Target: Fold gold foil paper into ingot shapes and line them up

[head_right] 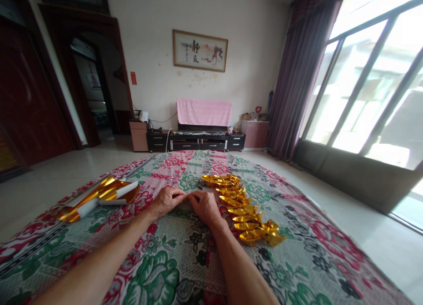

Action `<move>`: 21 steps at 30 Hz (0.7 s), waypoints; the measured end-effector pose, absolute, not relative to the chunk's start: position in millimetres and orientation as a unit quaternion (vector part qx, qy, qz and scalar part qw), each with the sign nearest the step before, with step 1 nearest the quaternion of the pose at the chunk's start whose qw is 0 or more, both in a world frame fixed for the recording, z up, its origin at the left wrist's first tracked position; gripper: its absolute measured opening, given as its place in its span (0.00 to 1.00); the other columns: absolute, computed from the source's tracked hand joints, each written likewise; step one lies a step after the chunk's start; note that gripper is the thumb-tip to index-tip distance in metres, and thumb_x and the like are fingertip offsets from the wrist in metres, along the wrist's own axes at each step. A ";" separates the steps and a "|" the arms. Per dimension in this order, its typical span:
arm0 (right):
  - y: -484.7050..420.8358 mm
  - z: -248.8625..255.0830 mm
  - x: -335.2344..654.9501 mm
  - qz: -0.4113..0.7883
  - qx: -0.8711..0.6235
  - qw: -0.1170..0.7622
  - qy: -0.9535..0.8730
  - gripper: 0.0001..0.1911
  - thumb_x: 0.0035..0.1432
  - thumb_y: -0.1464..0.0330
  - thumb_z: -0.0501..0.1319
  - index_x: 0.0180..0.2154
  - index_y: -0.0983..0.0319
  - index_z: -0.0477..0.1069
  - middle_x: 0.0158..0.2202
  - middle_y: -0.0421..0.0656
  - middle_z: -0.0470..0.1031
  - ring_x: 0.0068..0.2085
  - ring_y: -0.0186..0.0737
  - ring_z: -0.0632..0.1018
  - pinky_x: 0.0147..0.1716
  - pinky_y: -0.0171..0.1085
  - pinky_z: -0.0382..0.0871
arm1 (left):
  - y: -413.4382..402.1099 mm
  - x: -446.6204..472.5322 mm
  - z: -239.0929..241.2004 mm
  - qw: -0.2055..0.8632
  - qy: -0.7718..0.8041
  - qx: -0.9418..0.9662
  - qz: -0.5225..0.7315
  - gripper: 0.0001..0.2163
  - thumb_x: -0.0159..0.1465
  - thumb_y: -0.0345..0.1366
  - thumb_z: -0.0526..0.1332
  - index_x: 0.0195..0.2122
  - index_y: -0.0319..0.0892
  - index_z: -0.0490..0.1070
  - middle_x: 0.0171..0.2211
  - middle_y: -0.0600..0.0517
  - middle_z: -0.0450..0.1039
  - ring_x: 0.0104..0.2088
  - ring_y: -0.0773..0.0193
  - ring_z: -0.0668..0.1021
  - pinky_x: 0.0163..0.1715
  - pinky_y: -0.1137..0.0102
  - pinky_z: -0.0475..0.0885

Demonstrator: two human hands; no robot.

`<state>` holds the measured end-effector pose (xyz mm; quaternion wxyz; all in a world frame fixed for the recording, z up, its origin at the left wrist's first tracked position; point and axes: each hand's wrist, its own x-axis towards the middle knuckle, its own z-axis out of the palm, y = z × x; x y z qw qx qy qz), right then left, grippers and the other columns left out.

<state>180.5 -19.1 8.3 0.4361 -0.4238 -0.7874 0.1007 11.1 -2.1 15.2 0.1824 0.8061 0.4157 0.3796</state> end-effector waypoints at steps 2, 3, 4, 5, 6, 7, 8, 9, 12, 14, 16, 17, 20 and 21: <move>-18.5 8.1 180.4 0.101 -0.437 0.437 -0.780 0.13 0.54 0.67 0.54 0.27 0.63 0.75 0.23 0.39 0.75 0.25 0.32 0.73 0.26 0.29 0.62 | 0.3 7.8 14.8 0.217 0.433 0.790 0.376 0.10 0.55 0.37 0.57 0.29 0.39 0.76 0.26 0.51 0.76 0.27 0.67 0.74 0.27 0.76 0.65; -18.0 7.8 180.6 0.101 -0.443 0.437 -0.776 0.13 0.54 0.66 0.54 0.27 0.63 0.75 0.22 0.39 0.75 0.25 0.32 0.72 0.25 0.29 0.62 | 1.6 6.2 14.3 0.226 0.447 0.780 0.376 0.11 0.54 0.38 0.57 0.28 0.39 0.76 0.25 0.52 0.76 0.26 0.67 0.74 0.26 0.76 0.64; -17.3 7.5 180.9 0.103 -0.448 0.439 -0.772 0.13 0.54 0.66 0.54 0.27 0.63 0.76 0.22 0.39 0.75 0.24 0.32 0.72 0.25 0.29 0.61 | 2.8 4.8 13.9 0.232 0.460 0.770 0.377 0.11 0.54 0.39 0.57 0.28 0.38 0.76 0.23 0.52 0.75 0.25 0.68 0.73 0.24 0.76 0.63; -16.4 7.1 181.4 0.106 -0.451 0.440 -0.769 0.13 0.53 0.66 0.55 0.27 0.62 0.76 0.22 0.39 0.75 0.24 0.32 0.72 0.24 0.29 0.61 | 3.6 3.6 13.6 0.240 0.469 0.762 0.377 0.12 0.53 0.40 0.58 0.28 0.38 0.76 0.22 0.52 0.74 0.23 0.68 0.72 0.23 0.76 0.62; -15.5 6.7 181.9 0.111 -0.453 0.441 -0.767 0.12 0.53 0.66 0.55 0.28 0.62 0.76 0.22 0.38 0.75 0.24 0.33 0.72 0.24 0.29 0.61 | 4.2 2.5 13.7 0.252 0.474 0.756 0.376 0.12 0.53 0.41 0.58 0.28 0.37 0.76 0.20 0.53 0.73 0.22 0.69 0.70 0.22 0.76 0.61; -14.6 6.3 182.6 0.121 -0.454 0.440 -0.765 0.12 0.53 0.65 0.55 0.28 0.62 0.77 0.23 0.38 0.75 0.25 0.33 0.73 0.24 0.29 0.61 | 4.4 1.6 14.1 0.267 0.474 0.751 0.374 0.13 0.52 0.41 0.58 0.28 0.37 0.76 0.20 0.53 0.72 0.21 0.69 0.69 0.21 0.76 0.60; -13.6 6.0 183.3 0.132 -0.454 0.439 -0.764 0.12 0.53 0.65 0.56 0.29 0.62 0.77 0.23 0.38 0.76 0.25 0.33 0.73 0.25 0.29 0.61 | 4.3 0.7 14.8 0.285 0.473 0.747 0.372 0.13 0.52 0.41 0.58 0.28 0.36 0.76 0.19 0.53 0.71 0.20 0.70 0.69 0.21 0.76 0.60; -12.7 5.9 184.1 0.145 -0.455 0.437 -0.762 0.12 0.52 0.64 0.56 0.29 0.62 0.77 0.23 0.38 0.76 0.26 0.33 0.73 0.25 0.28 0.61 | 4.0 -0.3 15.7 0.302 0.471 0.742 0.369 0.13 0.52 0.41 0.58 0.29 0.36 0.76 0.19 0.53 0.71 0.20 0.70 0.68 0.20 0.76 0.59; -10.8 6.6 186.4 0.179 -0.458 0.431 -0.756 0.13 0.52 0.62 0.57 0.29 0.62 0.77 0.22 0.38 0.75 0.25 0.32 0.71 0.23 0.28 0.60 | 3.3 -3.5 18.4 0.344 0.468 0.731 0.359 0.14 0.52 0.41 0.58 0.31 0.35 0.76 0.19 0.53 0.70 0.19 0.71 0.67 0.20 0.76 0.58; -10.8 8.1 187.8 0.193 -0.460 0.427 -0.755 0.14 0.52 0.61 0.57 0.30 0.62 0.77 0.21 0.37 0.73 0.23 0.30 0.69 0.22 0.27 0.58 | 3.6 -5.6 19.4 0.367 0.463 0.724 0.356 0.14 0.51 0.40 0.59 0.33 0.35 0.76 0.19 0.53 0.70 0.20 0.71 0.68 0.21 0.76 0.59; -11.4 10.1 188.9 0.202 -0.456 0.422 -0.757 0.14 0.53 0.62 0.56 0.30 0.63 0.77 0.20 0.37 0.72 0.22 0.29 0.68 0.21 0.27 0.57 | 4.2 -7.3 19.5 0.390 0.456 0.717 0.355 0.14 0.51 0.39 0.59 0.34 0.36 0.76 0.20 0.53 0.72 0.21 0.70 0.69 0.22 0.76 0.61; -11.8 11.1 189.4 0.204 -0.454 0.420 -0.759 0.15 0.53 0.62 0.55 0.30 0.63 0.77 0.19 0.37 0.72 0.22 0.29 0.68 0.21 0.27 0.57 | 4.6 -7.9 19.4 0.400 0.454 0.713 0.354 0.14 0.51 0.38 0.59 0.35 0.36 0.75 0.22 0.52 0.73 0.22 0.70 0.70 0.23 0.76 0.62; -12.8 13.7 190.4 0.206 -0.448 0.413 -0.765 0.15 0.55 0.63 0.54 0.31 0.63 0.76 0.20 0.37 0.72 0.22 0.29 0.68 0.21 0.27 0.58 | 5.6 -8.9 18.5 0.421 0.452 0.702 0.354 0.14 0.51 0.37 0.58 0.37 0.38 0.75 0.24 0.52 0.75 0.24 0.69 0.72 0.25 0.75 0.64; -13.0 14.2 190.6 0.207 -0.447 0.412 -0.766 0.15 0.55 0.64 0.53 0.33 0.63 0.76 0.20 0.38 0.73 0.22 0.30 0.69 0.21 0.27 0.59 | 5.8 -9.1 18.2 0.426 0.452 0.698 0.355 0.14 0.51 0.36 0.58 0.38 0.38 0.75 0.24 0.52 0.75 0.24 0.68 0.73 0.25 0.75 0.65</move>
